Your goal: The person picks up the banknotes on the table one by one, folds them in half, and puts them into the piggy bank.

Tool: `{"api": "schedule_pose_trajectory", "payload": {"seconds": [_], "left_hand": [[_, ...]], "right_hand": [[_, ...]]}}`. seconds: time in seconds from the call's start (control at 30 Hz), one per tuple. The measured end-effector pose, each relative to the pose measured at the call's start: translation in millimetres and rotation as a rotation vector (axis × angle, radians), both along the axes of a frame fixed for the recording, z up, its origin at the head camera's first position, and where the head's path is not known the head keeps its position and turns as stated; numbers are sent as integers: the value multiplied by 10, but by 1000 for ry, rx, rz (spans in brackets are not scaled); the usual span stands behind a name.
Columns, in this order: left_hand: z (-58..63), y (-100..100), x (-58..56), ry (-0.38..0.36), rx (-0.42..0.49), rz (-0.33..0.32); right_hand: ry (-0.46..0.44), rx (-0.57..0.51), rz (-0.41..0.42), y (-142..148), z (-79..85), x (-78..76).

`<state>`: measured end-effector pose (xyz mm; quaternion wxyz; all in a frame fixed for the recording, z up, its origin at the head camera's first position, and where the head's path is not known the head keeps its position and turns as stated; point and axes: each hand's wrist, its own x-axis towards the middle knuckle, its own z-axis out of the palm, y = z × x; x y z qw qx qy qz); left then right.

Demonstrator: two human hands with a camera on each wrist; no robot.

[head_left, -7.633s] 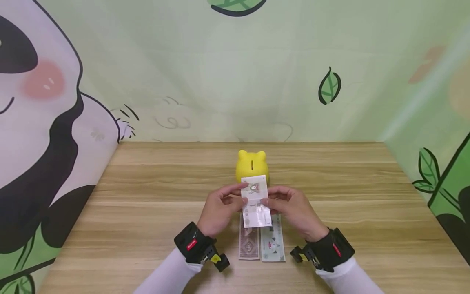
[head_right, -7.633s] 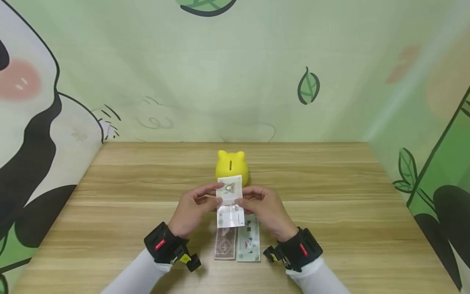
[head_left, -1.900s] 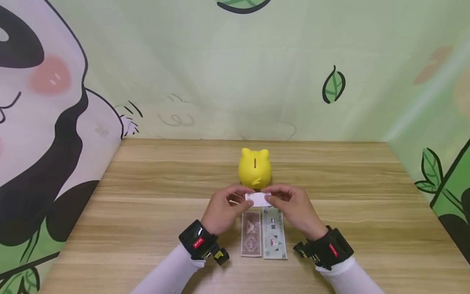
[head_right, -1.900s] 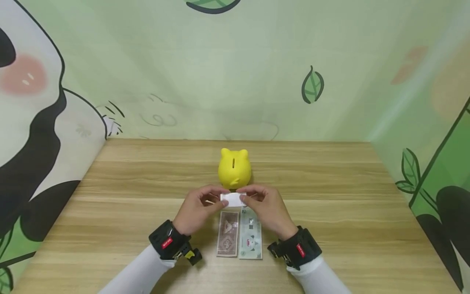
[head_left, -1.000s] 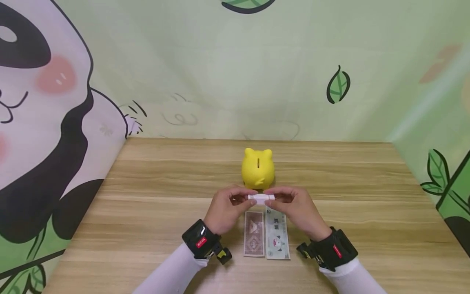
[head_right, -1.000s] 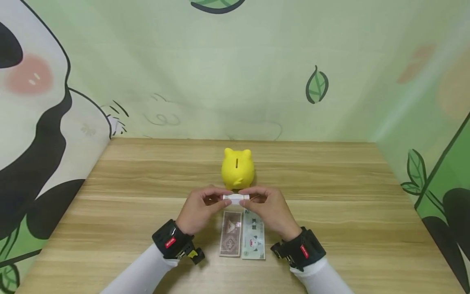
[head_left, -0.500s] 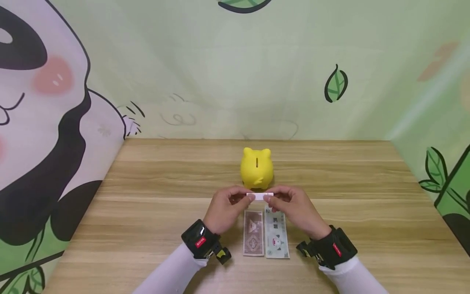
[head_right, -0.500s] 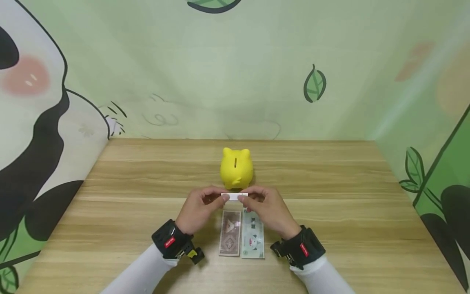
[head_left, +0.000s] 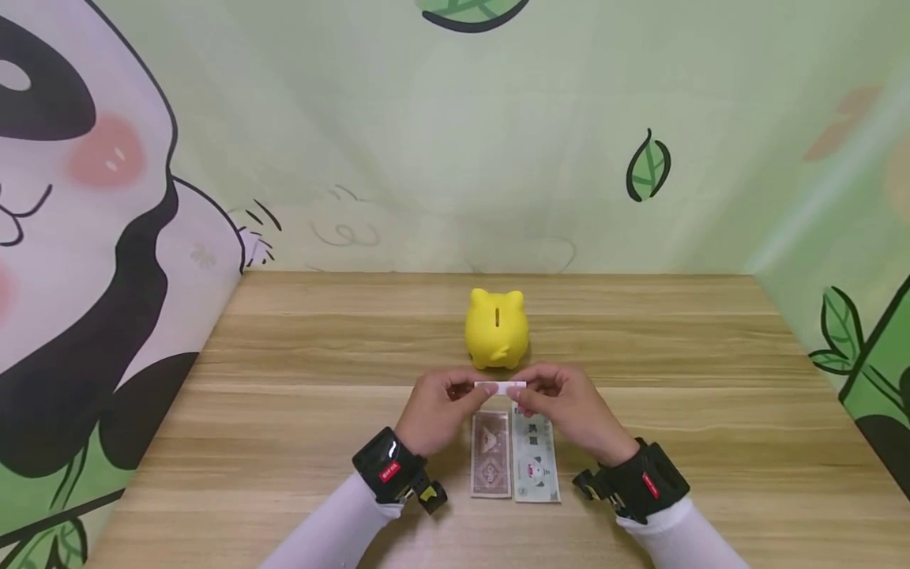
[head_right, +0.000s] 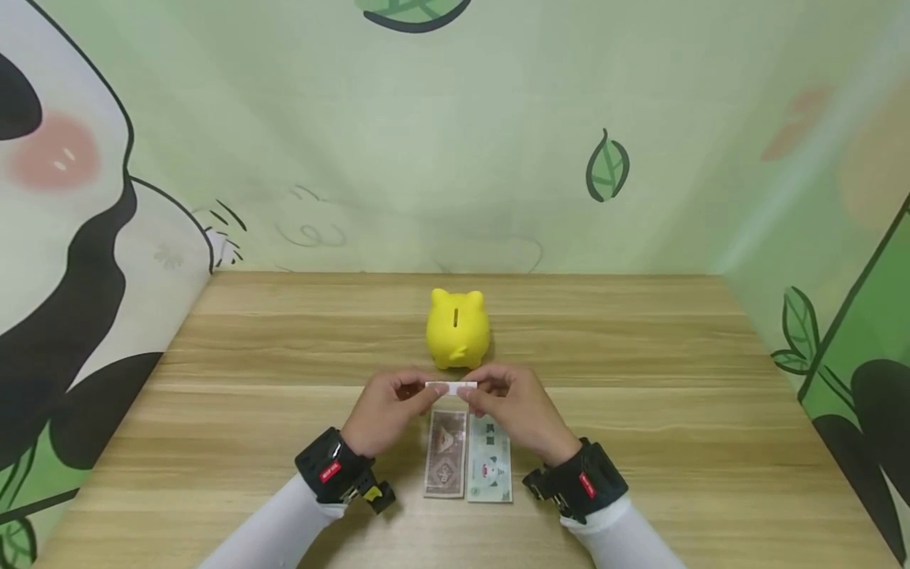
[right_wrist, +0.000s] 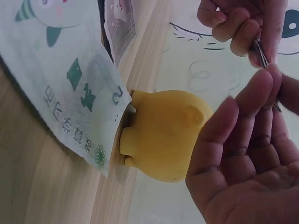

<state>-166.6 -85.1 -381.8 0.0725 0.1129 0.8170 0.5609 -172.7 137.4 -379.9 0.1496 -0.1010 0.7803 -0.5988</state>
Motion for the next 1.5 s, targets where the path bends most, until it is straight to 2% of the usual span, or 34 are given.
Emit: {"api": "schedule_pose_trajectory", "payload": {"seconds": [0.17, 0.3, 0.53, 0.63, 0.93, 1.33, 1.5], "left_hand": [[6, 6, 20, 18, -17, -6], [-7, 18, 34, 17, -27, -44], [-22, 50, 71, -27, -77, -189], [-19, 48, 79, -41, -85, -226], [13, 40, 68, -56, -84, -217], [-7, 34, 52, -58, -84, -202], [-15, 39, 54, -75, -108, -227]], "right_hand": [[6, -19, 75, -30, -7, 12], [62, -15, 123, -40, -5, 45], [105, -5, 140, -60, 31, 96], [110, -12, 147, -68, 32, 102], [82, -49, 223, -90, 52, 100], [97, -27, 225, -90, 41, 112], [78, -19, 239, -95, 46, 117]]}}
